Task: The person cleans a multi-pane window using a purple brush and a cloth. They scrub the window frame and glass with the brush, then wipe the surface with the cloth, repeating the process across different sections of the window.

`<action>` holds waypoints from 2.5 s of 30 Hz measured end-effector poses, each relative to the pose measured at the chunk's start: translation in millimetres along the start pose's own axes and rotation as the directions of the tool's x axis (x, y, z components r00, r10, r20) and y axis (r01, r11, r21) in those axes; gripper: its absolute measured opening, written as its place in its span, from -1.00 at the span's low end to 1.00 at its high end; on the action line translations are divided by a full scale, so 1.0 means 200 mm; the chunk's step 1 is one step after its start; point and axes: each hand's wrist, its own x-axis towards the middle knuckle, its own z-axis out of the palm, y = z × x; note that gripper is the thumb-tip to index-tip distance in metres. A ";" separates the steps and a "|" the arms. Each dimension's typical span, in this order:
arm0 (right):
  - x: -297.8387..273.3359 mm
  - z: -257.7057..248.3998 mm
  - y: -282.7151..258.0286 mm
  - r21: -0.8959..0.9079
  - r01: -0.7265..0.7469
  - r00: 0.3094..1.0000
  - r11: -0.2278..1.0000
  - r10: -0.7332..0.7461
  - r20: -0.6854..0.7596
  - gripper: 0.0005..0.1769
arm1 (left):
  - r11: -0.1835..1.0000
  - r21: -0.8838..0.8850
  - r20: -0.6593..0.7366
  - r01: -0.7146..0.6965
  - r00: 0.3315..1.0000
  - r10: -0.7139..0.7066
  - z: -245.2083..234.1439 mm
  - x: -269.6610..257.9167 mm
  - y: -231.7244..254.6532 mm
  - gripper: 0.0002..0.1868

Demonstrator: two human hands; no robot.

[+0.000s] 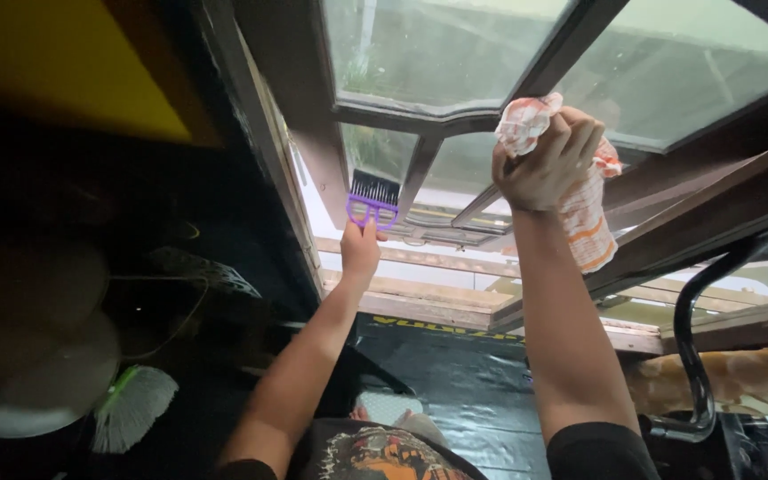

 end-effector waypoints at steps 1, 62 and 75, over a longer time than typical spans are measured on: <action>0.01 0.00 -0.01 0.003 -0.004 1.000 1.000 0.004 0.003 -0.58 | 1.000 0.005 -0.001 0.004 1.000 -0.004 -0.02 -0.01 0.09 -0.78; -0.03 0.03 0.01 0.014 -0.034 0.999 0.999 0.034 -0.002 -0.57 | 0.510 0.684 0.382 -0.521 0.852 0.358 -0.42 -0.08 0.86 -0.69; 0.00 0.00 -0.02 -0.006 -0.031 1.000 1.000 0.031 0.002 -0.68 | 0.558 0.627 0.429 -0.543 0.839 0.335 -0.39 -0.13 0.95 -0.62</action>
